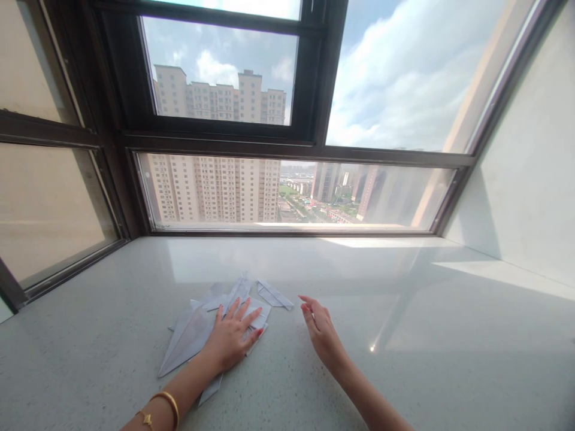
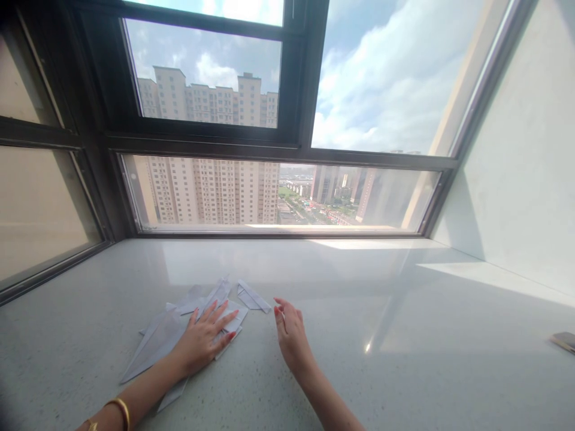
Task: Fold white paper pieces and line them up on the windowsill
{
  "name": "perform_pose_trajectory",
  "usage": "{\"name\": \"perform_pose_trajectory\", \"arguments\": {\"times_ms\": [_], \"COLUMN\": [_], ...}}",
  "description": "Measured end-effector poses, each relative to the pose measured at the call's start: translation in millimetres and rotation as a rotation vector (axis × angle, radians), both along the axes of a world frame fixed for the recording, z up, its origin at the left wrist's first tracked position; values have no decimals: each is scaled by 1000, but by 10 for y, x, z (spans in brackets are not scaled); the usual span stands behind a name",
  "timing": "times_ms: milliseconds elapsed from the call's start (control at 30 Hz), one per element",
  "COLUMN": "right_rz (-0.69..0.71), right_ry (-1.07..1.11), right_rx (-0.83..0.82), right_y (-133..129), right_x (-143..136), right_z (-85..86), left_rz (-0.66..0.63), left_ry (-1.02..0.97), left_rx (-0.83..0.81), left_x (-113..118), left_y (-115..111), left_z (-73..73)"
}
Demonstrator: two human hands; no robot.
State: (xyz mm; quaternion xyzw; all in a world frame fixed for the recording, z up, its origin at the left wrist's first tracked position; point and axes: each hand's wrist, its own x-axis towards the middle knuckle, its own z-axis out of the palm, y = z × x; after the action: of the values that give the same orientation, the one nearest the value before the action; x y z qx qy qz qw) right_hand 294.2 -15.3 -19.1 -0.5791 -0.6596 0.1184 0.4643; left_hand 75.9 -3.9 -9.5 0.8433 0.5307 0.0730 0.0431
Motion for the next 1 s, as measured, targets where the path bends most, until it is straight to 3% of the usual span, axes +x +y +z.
{"name": "perform_pose_trajectory", "arguments": {"times_ms": [333,467,567,633,700,833,1000], "right_rz": [8,24,33,42,43,38,62], "right_ry": [-14,-25,-25,-19,-13,-2,-6], "right_rx": [14,-5,-13,-20,-25,-9,-33], "right_y": [-11,-21,-26,-28,-29,-36,-45], "right_x": [-9,-21,-26,-27,-28,-42,-97], "right_z": [-24,-21,-20,-19,-17,-10,2], "left_rz": [-34,-57,-68,4,174,564,594], "left_ry": [19,14,-13,-49,-79,-73,-41], "left_rx": [8,76,201,297,369,342,161], "left_x": [-428,-467,-451,-476,-561,-880,-1127], "left_y": [147,153,90,43,17,47,99], "left_z": [100,143,253,330,367,245,-8]}}
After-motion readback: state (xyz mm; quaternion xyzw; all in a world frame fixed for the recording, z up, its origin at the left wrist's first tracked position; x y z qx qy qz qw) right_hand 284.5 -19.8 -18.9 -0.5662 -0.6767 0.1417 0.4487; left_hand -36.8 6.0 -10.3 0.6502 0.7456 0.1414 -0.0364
